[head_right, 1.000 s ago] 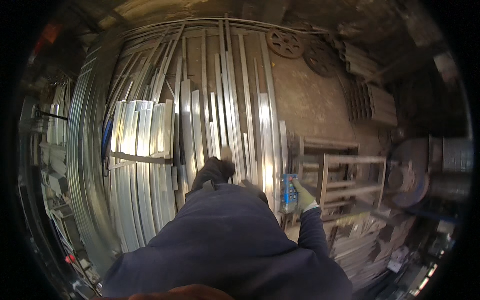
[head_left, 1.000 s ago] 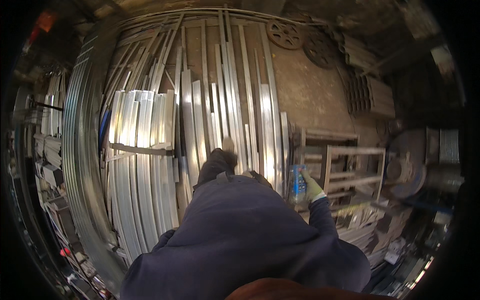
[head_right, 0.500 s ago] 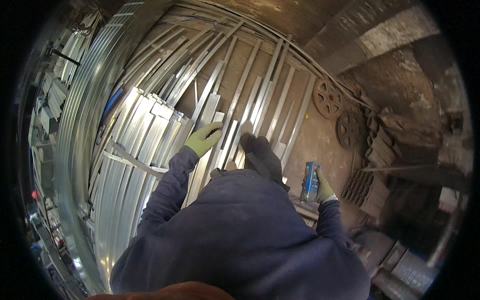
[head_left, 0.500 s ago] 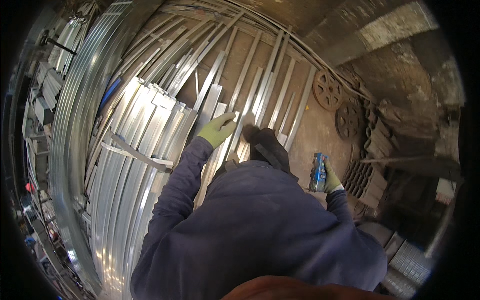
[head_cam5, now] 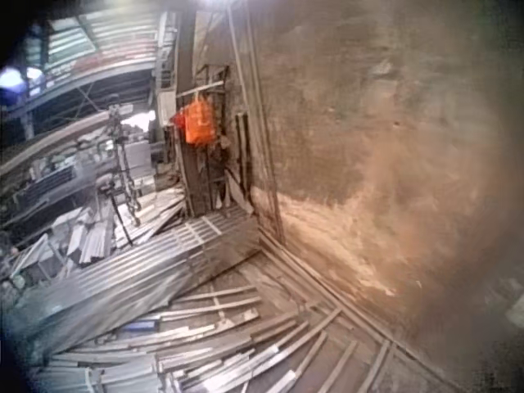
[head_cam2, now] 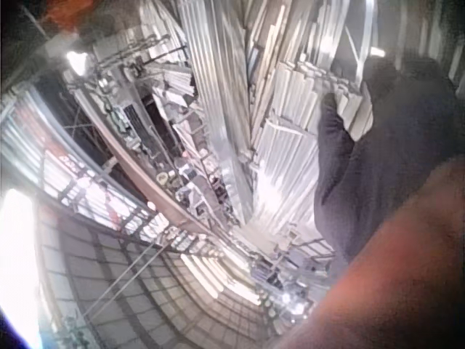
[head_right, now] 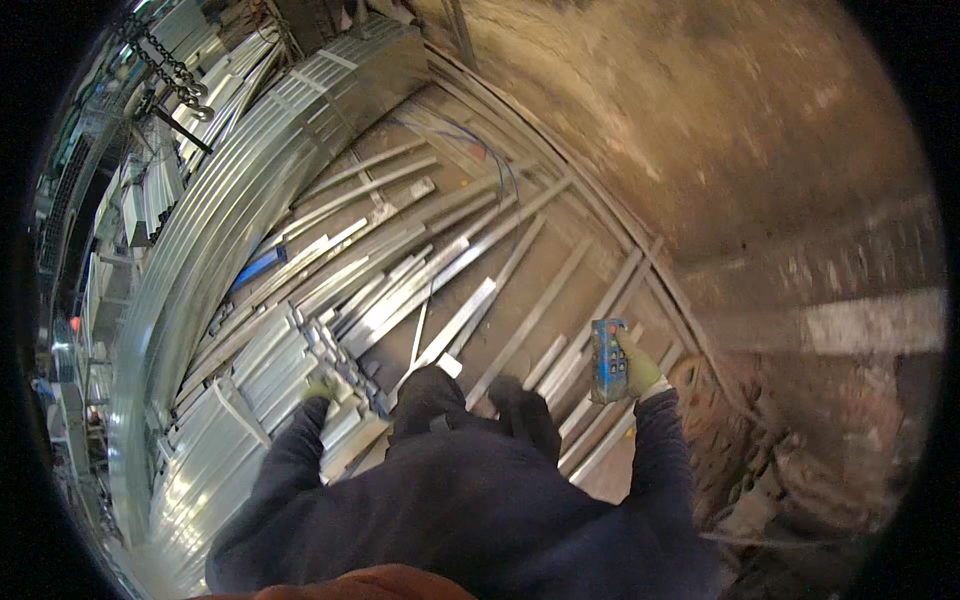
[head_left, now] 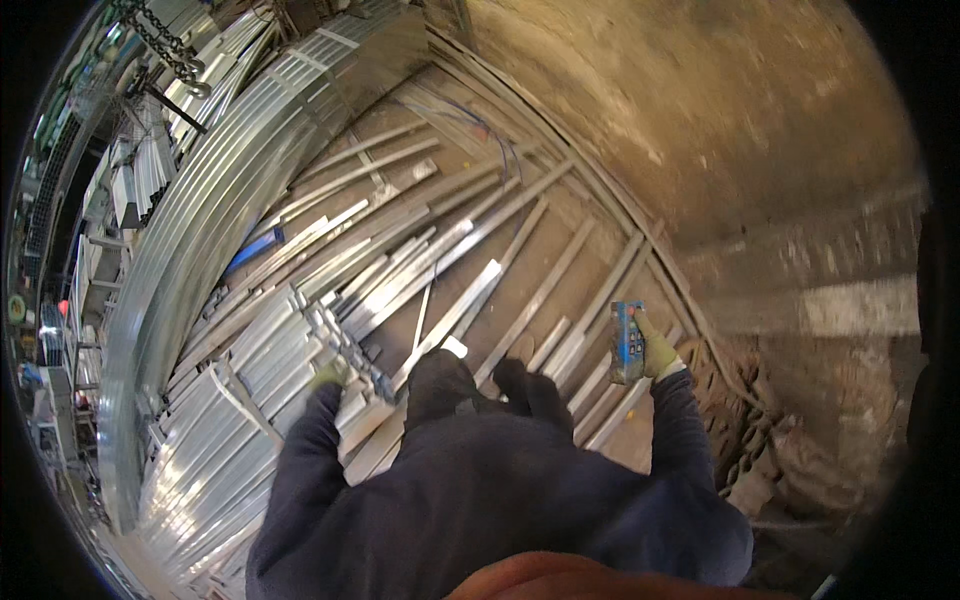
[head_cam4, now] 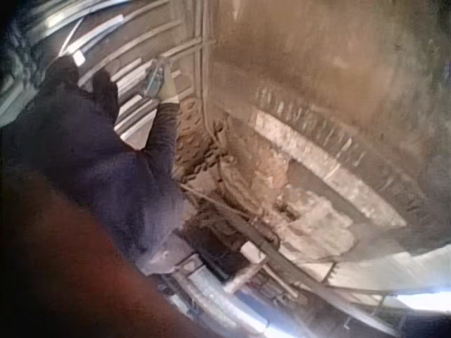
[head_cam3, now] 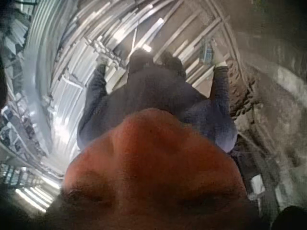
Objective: The person uses a handheld remote to operate an overhead chain hoist, lifting and lowering large metal sheets. They guide the suspended sheets with gloved hands, repositioning them among stacks of metal stock in a workshop.
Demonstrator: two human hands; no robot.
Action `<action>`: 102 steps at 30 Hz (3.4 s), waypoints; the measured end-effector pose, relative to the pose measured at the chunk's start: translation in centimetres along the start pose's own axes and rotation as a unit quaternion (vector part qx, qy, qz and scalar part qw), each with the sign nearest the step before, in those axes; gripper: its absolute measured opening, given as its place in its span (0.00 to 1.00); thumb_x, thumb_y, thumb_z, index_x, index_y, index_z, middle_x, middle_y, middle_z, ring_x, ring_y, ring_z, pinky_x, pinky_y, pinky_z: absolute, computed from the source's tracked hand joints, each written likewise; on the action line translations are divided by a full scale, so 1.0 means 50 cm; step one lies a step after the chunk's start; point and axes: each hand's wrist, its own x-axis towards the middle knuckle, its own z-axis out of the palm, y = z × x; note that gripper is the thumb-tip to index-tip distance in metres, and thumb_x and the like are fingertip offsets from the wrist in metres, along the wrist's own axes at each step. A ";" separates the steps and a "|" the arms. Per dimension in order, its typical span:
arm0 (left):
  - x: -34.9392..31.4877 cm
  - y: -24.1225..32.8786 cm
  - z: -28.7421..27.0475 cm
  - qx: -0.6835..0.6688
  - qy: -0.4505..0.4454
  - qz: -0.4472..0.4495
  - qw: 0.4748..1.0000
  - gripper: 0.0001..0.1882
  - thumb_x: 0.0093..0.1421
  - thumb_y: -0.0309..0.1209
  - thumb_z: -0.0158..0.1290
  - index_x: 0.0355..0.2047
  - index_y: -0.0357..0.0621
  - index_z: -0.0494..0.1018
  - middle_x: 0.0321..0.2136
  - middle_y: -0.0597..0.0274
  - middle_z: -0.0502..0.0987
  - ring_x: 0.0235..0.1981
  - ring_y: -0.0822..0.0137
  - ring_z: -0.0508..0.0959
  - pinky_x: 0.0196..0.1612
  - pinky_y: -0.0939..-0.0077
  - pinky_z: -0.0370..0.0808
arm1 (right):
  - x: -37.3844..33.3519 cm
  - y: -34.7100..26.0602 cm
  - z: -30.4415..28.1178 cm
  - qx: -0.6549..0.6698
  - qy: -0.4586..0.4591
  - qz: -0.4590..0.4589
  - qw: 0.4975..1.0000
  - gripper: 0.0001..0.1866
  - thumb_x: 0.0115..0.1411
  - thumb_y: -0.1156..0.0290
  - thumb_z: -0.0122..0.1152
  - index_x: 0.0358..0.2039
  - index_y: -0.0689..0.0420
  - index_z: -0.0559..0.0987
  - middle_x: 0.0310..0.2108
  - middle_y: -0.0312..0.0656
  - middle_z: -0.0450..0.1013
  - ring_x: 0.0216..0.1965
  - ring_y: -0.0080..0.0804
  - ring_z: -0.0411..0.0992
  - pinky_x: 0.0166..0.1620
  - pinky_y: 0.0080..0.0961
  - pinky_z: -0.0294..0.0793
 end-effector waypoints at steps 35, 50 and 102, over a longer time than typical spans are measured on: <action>1.532 -0.199 -1.298 -0.402 0.516 -0.323 0.684 0.57 0.49 0.61 0.74 0.63 0.25 0.67 0.52 0.41 0.80 0.52 0.55 0.81 0.56 0.65 0.76 | 1.414 -1.226 1.106 -0.079 -0.164 0.071 0.981 0.28 0.75 0.42 0.52 0.60 0.52 0.77 0.42 0.41 0.80 0.43 0.37 0.79 0.49 0.41 0.83; 1.614 -0.084 -1.223 -0.481 0.462 -0.463 0.583 0.36 0.56 0.57 0.70 0.60 0.56 0.74 0.36 0.63 0.79 0.31 0.70 0.74 0.34 0.70 0.72 | 1.721 -1.529 1.588 -0.228 -0.338 0.181 0.895 0.27 0.72 0.48 0.61 0.61 0.55 0.77 0.45 0.38 0.80 0.44 0.31 0.80 0.48 0.34 0.83; 2.183 -0.046 -0.711 -0.363 0.000 -0.525 0.770 0.58 0.50 0.70 0.63 0.73 0.49 0.64 0.74 0.29 0.52 0.73 0.30 0.57 0.72 0.43 0.63 | 1.777 -1.325 2.732 -0.404 -0.445 -0.025 0.799 0.32 0.73 0.44 0.59 0.67 0.54 0.74 0.58 0.40 0.78 0.55 0.31 0.78 0.58 0.30 0.80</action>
